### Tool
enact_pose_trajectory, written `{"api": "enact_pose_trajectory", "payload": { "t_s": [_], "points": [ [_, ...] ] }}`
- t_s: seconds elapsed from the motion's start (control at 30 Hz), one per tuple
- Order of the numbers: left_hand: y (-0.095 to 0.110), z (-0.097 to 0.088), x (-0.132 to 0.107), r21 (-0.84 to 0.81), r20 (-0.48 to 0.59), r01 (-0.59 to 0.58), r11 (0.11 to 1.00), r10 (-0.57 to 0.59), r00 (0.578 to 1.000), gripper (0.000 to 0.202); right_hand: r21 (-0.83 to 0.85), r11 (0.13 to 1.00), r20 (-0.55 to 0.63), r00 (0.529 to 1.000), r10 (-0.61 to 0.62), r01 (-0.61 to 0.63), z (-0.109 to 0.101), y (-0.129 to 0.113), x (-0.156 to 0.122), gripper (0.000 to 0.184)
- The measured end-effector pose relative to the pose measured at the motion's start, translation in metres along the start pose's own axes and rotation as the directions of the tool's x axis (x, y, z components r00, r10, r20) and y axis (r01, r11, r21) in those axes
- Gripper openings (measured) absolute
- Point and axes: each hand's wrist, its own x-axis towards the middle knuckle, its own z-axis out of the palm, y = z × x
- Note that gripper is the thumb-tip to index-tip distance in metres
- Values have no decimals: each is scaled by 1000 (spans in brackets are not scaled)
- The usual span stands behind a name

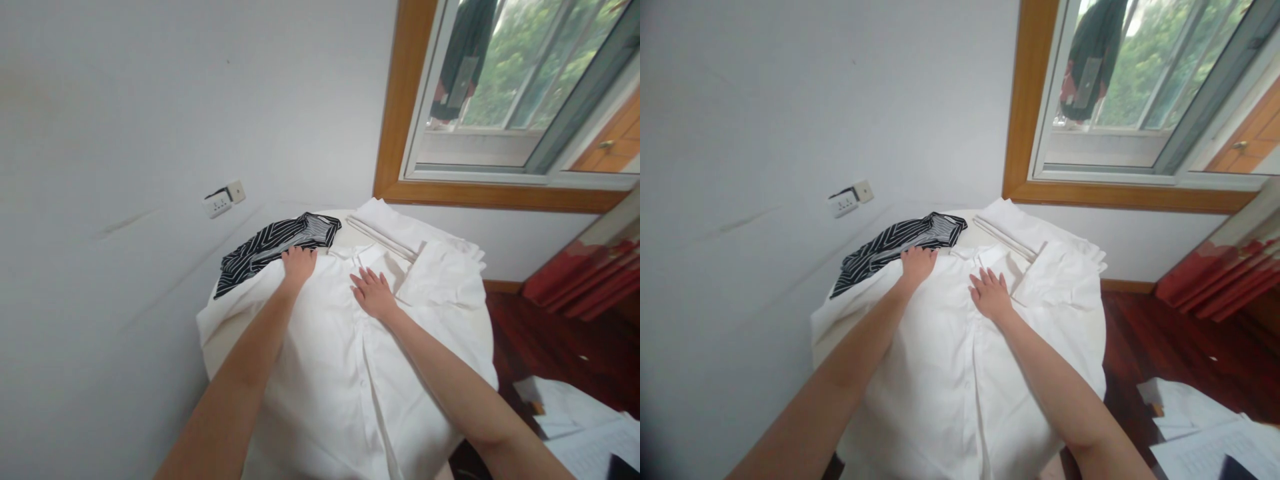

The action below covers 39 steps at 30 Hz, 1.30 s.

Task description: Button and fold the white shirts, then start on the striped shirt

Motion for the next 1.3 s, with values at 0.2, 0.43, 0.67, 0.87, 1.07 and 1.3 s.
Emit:
{"api": "enact_pose_trajectory", "payload": {
  "t_s": [0.2,0.43,0.67,0.87,1.07,1.3],
  "points": [
    [-18,-3,17,79,164,-129,989,114,980,58,0,1000,1,1000,3,-3,1,0,0,50],
    [-22,-4,19,-9,246,-262,965,256,935,42,-6,1000,-32,999,-10,10,2,0,0,50],
    [-42,-11,31,-92,121,-131,987,141,983,44,-13,1000,-15,1000,-6,6,0,-1,0,50],
    [-27,-10,11,62,-55,-258,964,261,964,33,-25,999,-11,1000,-20,20,0,-3,0,49],
    [34,4,-36,-156,45,-390,908,401,915,38,-13,1000,-19,1000,-22,22,-2,-3,-1,50],
    [38,20,-62,-207,123,-295,933,324,938,51,-19,1000,-9,1000,-22,22,1,-13,-9,50]
  ]
}}
